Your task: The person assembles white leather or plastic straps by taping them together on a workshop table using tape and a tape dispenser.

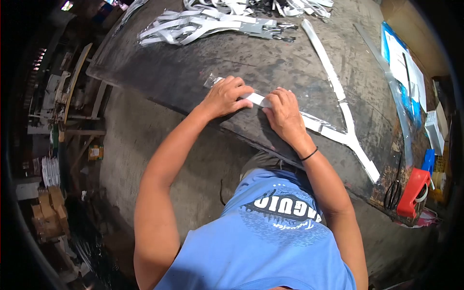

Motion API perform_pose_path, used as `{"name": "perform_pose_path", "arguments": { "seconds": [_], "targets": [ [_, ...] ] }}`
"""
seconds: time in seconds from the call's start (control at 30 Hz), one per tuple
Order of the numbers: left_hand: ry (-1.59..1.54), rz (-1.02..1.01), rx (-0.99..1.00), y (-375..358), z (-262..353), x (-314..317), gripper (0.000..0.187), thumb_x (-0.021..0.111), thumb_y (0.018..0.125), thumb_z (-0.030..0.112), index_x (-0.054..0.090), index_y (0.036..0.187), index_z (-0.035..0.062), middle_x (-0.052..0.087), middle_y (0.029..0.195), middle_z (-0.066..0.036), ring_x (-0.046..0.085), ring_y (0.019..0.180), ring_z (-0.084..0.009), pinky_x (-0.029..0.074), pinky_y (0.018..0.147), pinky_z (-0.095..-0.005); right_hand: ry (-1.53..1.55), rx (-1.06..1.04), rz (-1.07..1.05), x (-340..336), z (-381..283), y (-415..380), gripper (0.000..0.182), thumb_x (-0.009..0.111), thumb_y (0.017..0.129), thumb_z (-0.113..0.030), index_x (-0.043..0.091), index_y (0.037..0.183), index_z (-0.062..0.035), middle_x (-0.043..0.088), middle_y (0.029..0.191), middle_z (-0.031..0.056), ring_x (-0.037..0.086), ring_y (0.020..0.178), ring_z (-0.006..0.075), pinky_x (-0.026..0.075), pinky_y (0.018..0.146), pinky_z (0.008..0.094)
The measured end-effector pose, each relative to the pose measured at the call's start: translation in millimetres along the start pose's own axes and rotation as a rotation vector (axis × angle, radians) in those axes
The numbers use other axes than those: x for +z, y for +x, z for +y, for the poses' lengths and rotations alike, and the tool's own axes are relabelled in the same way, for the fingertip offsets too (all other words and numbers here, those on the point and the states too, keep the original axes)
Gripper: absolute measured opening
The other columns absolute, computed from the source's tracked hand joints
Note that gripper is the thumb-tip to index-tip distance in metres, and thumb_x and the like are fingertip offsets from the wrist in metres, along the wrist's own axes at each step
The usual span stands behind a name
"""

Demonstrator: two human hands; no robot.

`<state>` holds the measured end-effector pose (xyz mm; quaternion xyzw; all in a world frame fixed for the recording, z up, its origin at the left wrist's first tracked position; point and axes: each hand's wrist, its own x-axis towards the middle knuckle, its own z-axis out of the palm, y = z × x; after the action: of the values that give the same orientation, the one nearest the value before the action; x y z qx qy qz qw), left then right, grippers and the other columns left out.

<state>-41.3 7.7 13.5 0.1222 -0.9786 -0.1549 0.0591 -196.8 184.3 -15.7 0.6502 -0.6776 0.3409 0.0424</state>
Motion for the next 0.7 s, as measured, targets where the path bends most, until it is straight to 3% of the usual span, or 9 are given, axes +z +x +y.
{"name": "perform_pose_path", "arguments": {
  "seconds": [0.03,0.1,0.13,0.27,0.4,0.5,0.6,0.67,0.7],
  "targets": [
    [-0.006,0.008,0.028,-0.1,2.1,-2.1,0.047,0.073,0.079,0.043,0.066,0.117,0.0163,0.06,0.109,-0.005,0.056,0.102,-0.0268,0.045,0.088,-0.0409,0.058,-0.028,0.02,3.6,3.1,0.9,0.04,0.072,0.075,-0.01,0.053,0.11,-0.0036,0.056,0.112,0.0149,0.051,0.115,0.0351,0.039,0.099,0.0495],
    [0.079,0.204,0.163,3.4,11.6,-0.6,0.071,0.064,0.083,0.056,0.049,0.14,0.0149,0.048,0.138,-0.01,0.043,0.129,-0.0323,0.035,0.104,-0.048,0.122,-0.06,0.095,2.7,6.6,3.2,0.041,0.075,0.071,-0.009,0.057,0.107,-0.0034,0.057,0.109,0.0149,0.053,0.106,0.034,0.042,0.091,0.0468],
    [0.268,-0.023,0.136,0.6,13.2,10.5,0.087,0.052,0.086,0.064,0.03,0.151,0.0114,0.026,0.157,-0.012,0.02,0.146,-0.0344,0.017,0.115,-0.0537,0.221,-0.012,0.144,-1.2,3.7,3.4,0.039,0.075,0.072,-0.009,0.059,0.107,-0.0042,0.057,0.107,0.0158,0.054,0.104,0.035,0.042,0.091,0.0451],
    [0.224,-0.182,0.025,-1.7,17.7,18.2,0.081,0.048,0.091,0.058,0.025,0.153,0.0108,0.021,0.16,-0.01,0.012,0.148,-0.0336,0.007,0.118,-0.0548,0.473,0.18,0.247,-40.2,-12.5,-9.4,0.028,0.07,0.081,-0.006,0.061,0.108,-0.0043,0.06,0.1,0.0148,0.059,0.093,0.0352,0.049,0.08,0.0419],
    [0.222,0.106,0.105,-7.8,12.0,22.7,0.089,0.042,0.088,0.071,0.031,0.151,0.0085,0.023,0.159,-0.016,0.016,0.147,-0.0368,0.009,0.116,-0.0556,0.355,0.28,0.199,-130.2,-16.8,-57.6,0.016,0.069,0.084,-0.004,0.066,0.1,-0.0042,0.064,0.088,0.0115,0.062,0.078,0.0309,0.051,0.071,0.0374],
    [0.17,0.347,0.101,-21.0,28.1,32.2,0.097,0.037,0.086,0.078,0.037,0.146,0.0024,0.031,0.152,-0.025,0.026,0.141,-0.0437,0.012,0.115,-0.0555,0.199,0.43,0.453,-217.7,-16.6,-124.7,0.007,0.07,0.085,-0.008,0.068,0.091,-0.0044,0.067,0.08,0.0081,0.062,0.07,0.0211,0.05,0.066,0.0313],
    [-0.207,0.526,0.15,-26.1,71.2,56.5,0.085,0.041,0.093,0.067,0.04,0.143,-0.0027,0.029,0.153,-0.026,0.024,0.142,-0.0438,0.018,0.114,-0.0561,-0.015,0.752,0.834,-307.9,-6.3,-199.5,0.012,0.068,0.091,-0.016,0.067,0.09,-0.0038,0.066,0.079,0.002,0.06,0.073,0.0109,0.048,0.067,0.0263],
    [-0.271,0.487,0.158,-30.5,101.3,66.8,0.078,0.043,0.096,0.06,0.041,0.142,-0.0029,0.029,0.152,-0.026,0.024,0.142,-0.045,0.021,0.113,-0.0566,-0.094,0.891,1.105,-365.8,19.2,-256.9,0.014,0.065,0.094,-0.017,0.068,0.091,-0.0041,0.065,0.08,0.0005,0.058,0.073,0.0086,0.048,0.068,0.0259],
    [-0.252,0.499,0.185,-27.8,115.0,72.9,0.071,0.048,0.096,0.055,0.047,0.137,-0.0019,0.037,0.146,-0.024,0.032,0.138,-0.0447,0.026,0.111,-0.0556,-0.125,0.955,1.125,-391.8,33.2,-288.2,0.016,0.065,0.093,-0.019,0.068,0.092,-0.0037,0.065,0.08,0.0008,0.057,0.072,0.0091,0.047,0.067,0.0266]
  ]
}}
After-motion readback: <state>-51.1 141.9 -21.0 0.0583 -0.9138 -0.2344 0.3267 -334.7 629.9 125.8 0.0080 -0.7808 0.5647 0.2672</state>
